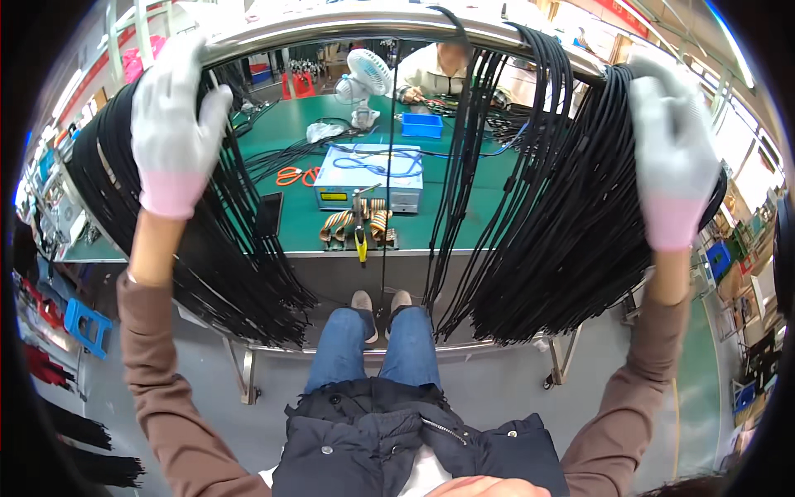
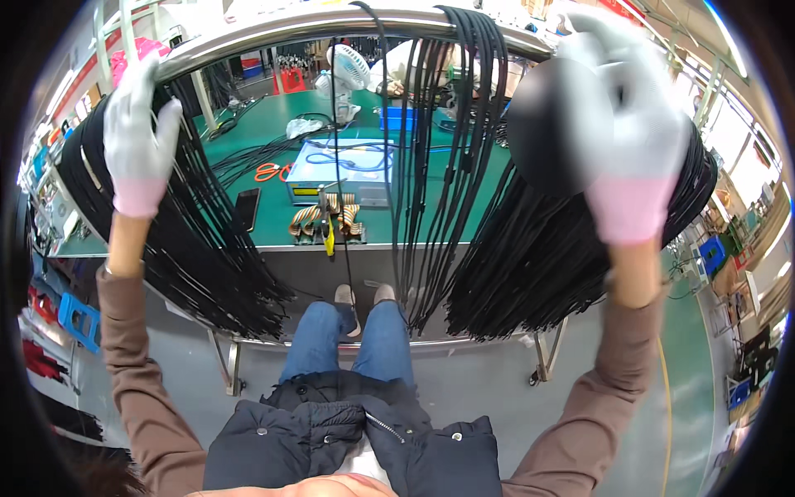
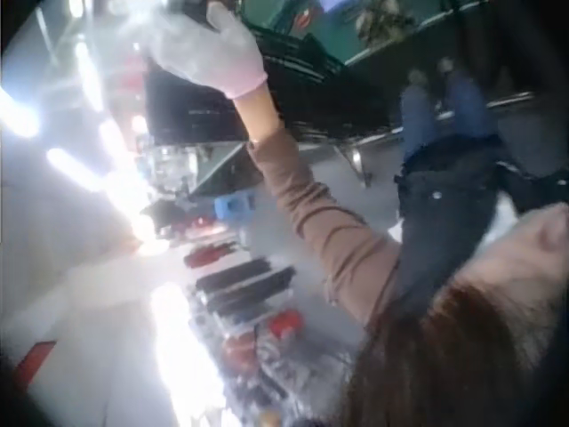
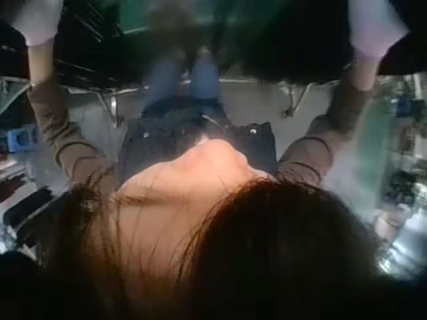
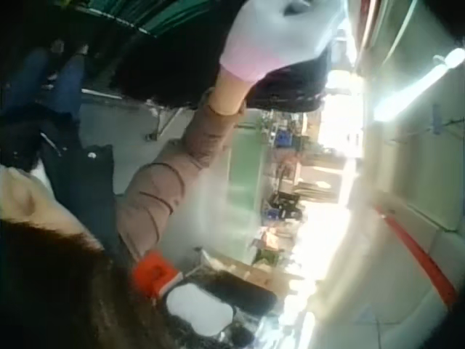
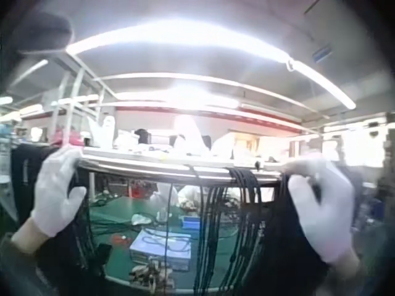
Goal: The person tests cables by plugging their ends into a testing machine and hangs bundles of cables across a metal rack by hand.
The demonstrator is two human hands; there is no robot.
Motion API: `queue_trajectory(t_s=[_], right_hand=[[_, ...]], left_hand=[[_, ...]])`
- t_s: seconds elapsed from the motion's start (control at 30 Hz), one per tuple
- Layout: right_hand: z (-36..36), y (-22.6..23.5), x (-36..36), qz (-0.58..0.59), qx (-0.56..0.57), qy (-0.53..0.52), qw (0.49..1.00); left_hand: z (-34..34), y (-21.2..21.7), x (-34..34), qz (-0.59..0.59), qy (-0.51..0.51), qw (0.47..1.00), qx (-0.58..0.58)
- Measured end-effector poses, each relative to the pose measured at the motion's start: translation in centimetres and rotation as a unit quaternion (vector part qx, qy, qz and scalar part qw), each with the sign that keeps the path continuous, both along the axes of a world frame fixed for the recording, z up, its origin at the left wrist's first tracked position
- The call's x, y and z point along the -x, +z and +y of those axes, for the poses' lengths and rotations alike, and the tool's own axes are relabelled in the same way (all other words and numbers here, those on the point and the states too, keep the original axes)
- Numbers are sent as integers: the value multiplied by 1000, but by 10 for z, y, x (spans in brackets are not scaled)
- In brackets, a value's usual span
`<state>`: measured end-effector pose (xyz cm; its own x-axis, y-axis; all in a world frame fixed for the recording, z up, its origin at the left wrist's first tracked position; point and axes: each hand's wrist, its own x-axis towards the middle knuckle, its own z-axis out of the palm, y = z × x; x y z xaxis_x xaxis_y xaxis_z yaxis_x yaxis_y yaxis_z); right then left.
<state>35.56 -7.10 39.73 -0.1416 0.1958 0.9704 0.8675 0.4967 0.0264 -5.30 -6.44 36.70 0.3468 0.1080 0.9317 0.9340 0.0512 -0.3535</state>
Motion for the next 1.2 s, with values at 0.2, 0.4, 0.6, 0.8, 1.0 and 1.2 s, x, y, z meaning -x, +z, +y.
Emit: queue_trajectory(t_s=[0.2, 0.4, 0.6, 0.8, 1.0, 1.2], right_hand=[[10, -105, 93, 166, 158, 294, 928], [79, -229, 153, 318, 415, 487, 700], [26, -325, 188, 265, 633, 463, 561], [-33, -367, 166, 165, 676, 439, 569], [-26, -348, 148, -135, 538, 340, 759], [20, -390, 153, 174, 573, 262, 757]], left_hand=[[-32, -141, -48, -117, -241, 935, 233], [-30, -327, -71, -699, -410, 253, 528], [-17, -394, -95, -802, -320, -271, 425], [15, -420, -103, -824, -370, -100, 418], [1, -421, -102, -809, -377, 22, 450], [-11, -397, -112, -723, -386, 284, 497]])
